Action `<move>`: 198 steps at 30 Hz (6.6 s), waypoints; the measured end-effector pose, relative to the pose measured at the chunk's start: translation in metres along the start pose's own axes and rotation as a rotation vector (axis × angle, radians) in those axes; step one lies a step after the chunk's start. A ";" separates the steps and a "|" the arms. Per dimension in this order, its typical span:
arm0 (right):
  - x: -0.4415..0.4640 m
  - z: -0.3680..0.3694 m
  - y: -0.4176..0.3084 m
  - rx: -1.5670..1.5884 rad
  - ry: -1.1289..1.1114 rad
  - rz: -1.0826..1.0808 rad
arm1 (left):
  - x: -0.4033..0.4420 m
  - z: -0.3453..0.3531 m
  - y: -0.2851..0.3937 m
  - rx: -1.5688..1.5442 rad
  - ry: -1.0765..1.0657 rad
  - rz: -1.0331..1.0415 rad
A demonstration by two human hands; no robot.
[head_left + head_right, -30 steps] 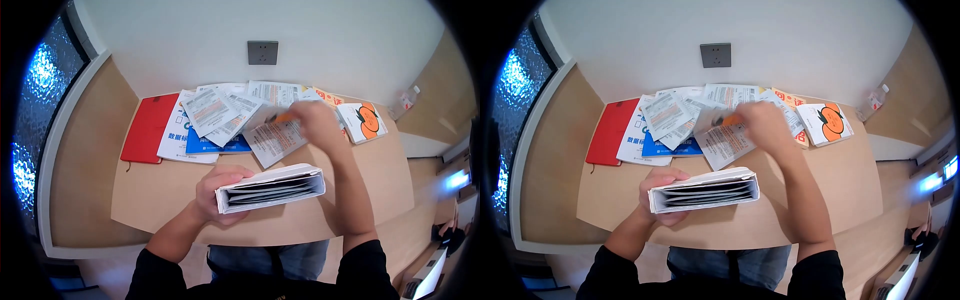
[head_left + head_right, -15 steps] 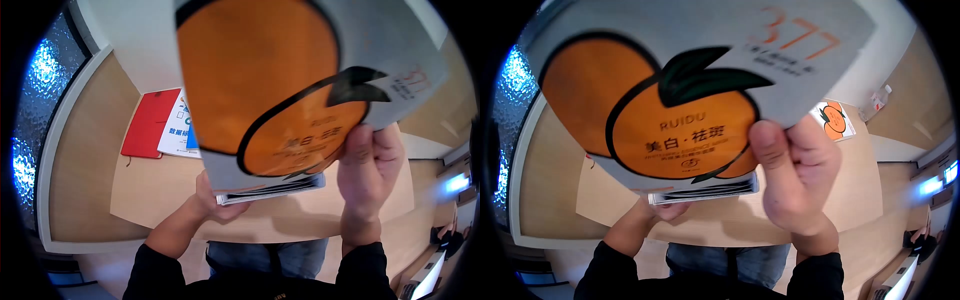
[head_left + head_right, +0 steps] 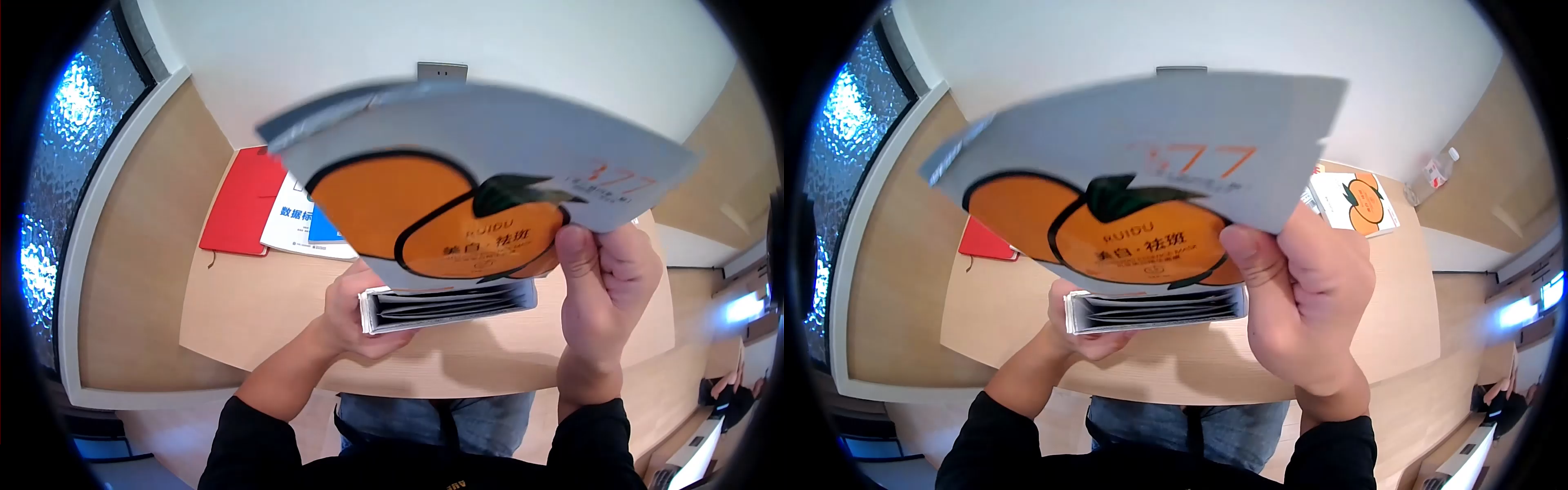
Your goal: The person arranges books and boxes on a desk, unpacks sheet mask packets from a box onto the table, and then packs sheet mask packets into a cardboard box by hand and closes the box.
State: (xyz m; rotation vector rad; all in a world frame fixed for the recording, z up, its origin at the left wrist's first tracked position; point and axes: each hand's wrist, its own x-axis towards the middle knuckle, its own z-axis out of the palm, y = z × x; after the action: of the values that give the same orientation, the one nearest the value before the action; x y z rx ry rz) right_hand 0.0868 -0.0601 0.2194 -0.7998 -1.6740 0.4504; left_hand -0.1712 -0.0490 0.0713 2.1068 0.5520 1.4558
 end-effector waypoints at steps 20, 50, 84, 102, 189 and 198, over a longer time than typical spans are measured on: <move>0.003 0.020 -0.002 0.561 -0.207 0.356 | 0.012 0.017 0.014 -0.188 0.295 -0.082; 0.019 0.009 0.164 -0.773 -0.685 0.241 | 0.013 0.001 0.003 0.009 0.065 0.182; 0.016 -0.034 0.001 0.359 -0.361 0.295 | 0.000 0.001 0.005 0.006 0.035 -0.040; 0.010 -0.006 -0.003 -0.287 -0.499 -0.173 | 0.015 0.005 0.001 -0.029 0.097 0.124; 0.040 -0.091 0.053 -0.542 -0.770 0.550 | 0.146 -0.002 0.037 0.143 -0.382 -0.627; 0.044 -0.085 0.051 -0.586 -0.777 0.528 | 0.140 -0.028 0.021 -0.326 -0.488 -0.637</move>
State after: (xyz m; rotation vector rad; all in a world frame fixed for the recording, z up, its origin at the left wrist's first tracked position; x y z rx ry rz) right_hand 0.1773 -0.0041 0.2378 -1.6707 -2.3560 0.7029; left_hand -0.1488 0.0228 0.1946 1.7099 0.6540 0.6017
